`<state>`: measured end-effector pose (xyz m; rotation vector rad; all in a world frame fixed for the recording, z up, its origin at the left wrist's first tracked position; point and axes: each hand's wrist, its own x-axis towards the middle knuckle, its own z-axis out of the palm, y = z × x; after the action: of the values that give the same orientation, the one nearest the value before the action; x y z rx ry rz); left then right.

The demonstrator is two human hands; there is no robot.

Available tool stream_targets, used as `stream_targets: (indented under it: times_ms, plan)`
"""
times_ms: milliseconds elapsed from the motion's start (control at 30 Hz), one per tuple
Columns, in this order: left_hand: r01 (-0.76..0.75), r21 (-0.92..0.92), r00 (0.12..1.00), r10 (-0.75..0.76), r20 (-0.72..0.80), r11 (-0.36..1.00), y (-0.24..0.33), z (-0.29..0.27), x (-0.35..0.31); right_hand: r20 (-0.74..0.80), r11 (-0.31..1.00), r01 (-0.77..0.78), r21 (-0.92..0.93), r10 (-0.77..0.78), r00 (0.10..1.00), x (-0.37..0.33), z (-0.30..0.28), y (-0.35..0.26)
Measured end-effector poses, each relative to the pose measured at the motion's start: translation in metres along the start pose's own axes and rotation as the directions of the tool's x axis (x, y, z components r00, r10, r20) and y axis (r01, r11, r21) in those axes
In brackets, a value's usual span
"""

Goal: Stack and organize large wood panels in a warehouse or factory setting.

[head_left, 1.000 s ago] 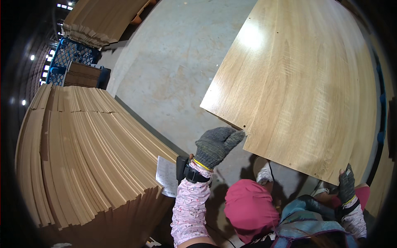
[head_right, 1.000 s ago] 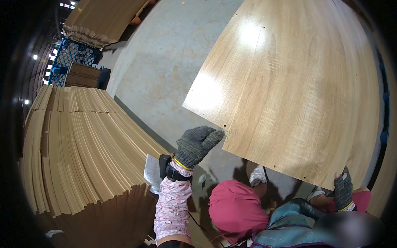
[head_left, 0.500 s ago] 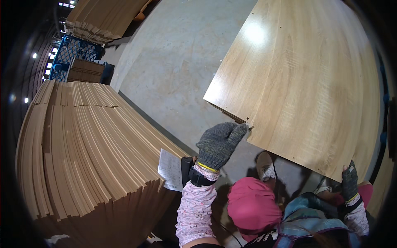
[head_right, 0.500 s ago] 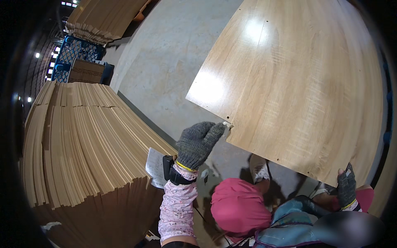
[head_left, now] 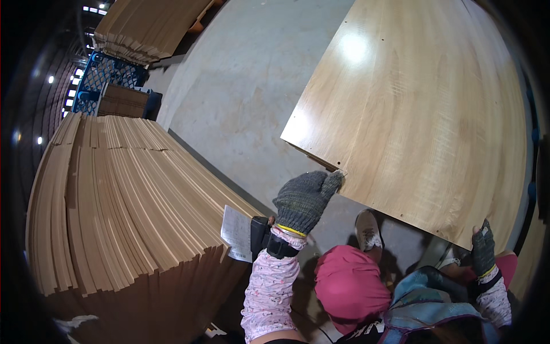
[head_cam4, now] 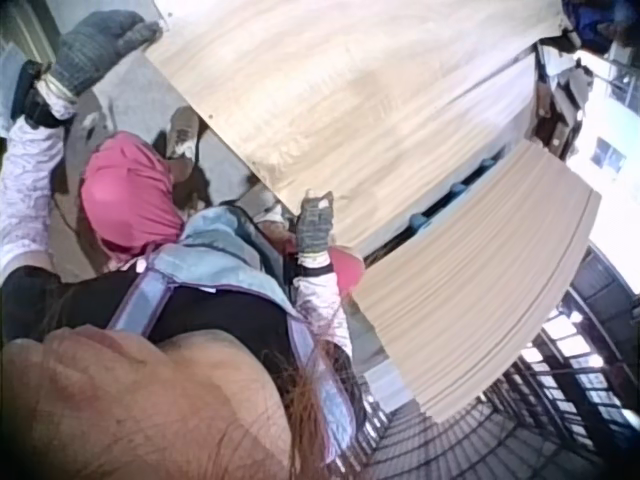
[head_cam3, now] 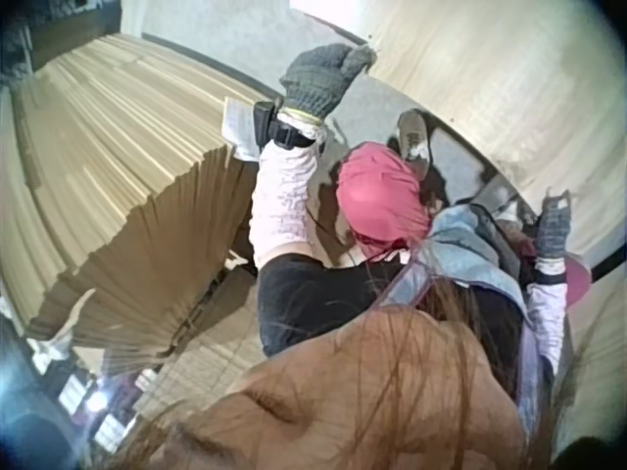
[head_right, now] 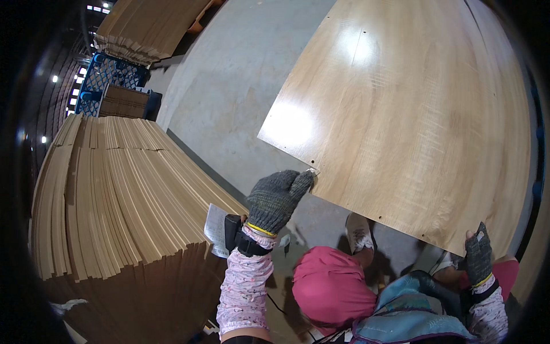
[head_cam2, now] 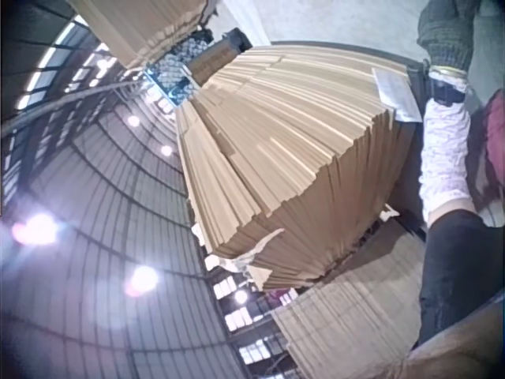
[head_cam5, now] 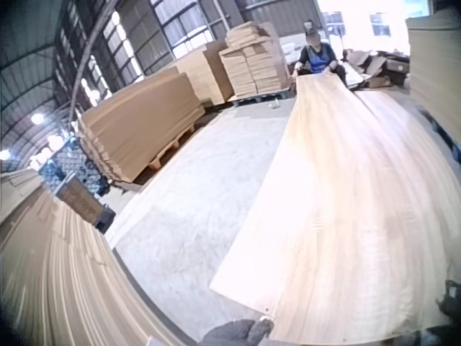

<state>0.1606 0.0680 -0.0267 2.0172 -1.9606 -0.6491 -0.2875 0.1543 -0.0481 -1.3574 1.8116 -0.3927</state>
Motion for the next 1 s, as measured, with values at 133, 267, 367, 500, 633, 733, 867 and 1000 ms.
stream_targets:
  times_ms: [133, 267, 367, 500, 633, 733, 867, 1000]
  plan:
    - [-0.027, -0.022, 1.000, 0.027, -0.008, 0.999, 0.001, -0.007, -0.002, 0.073, 0.649, 0.452, -0.612, -0.523, 0.849, -0.005, -0.006, 0.046]
    - [0.030, 0.034, 0.996, -0.032, 0.079, 0.999, 0.004, -0.017, -0.004, -0.049, 0.986, 0.034, -0.162, -0.043, 0.998, 0.000, 0.000, 0.024]
    - [0.023, -0.029, 0.997, -0.021, 0.077, 0.999, 0.001, -0.017, -0.006, -0.047, 0.988, -0.019, 0.154, 0.026, 0.999, 0.000, 0.003, 0.025]
    - [-0.056, -0.162, 0.998, 0.051, -0.036, 0.985, -0.001, -0.012, -0.001, -0.142, 0.998, 0.069, 0.011, -0.067, 0.988, 0.000, 0.003, 0.035]
    - [-0.143, -0.113, 0.989, 0.138, -0.050, 0.983, -0.010, -0.003, 0.009, -0.123, 0.992, 0.111, -0.061, -0.118, 0.985, 0.002, 0.002, 0.038]
    - [-0.192, -0.122, 0.981, 0.188, -0.043, 0.974, -0.015, -0.001, 0.014, -0.028, 0.981, -0.017, 0.192, 0.022, 0.999, 0.001, 0.001, 0.019]
    - [-0.209, -0.061, 0.976, 0.205, -0.070, 0.976, -0.016, 0.003, 0.023, -0.040, 0.989, 0.069, 0.131, -0.065, 0.997, 0.001, 0.001, 0.012]
    - [-0.224, -0.017, 0.970, 0.221, -0.104, 0.975, -0.011, 0.003, 0.033, -0.040, 0.995, 0.024, 0.097, -0.020, 0.999, -0.001, 0.000, -0.002]
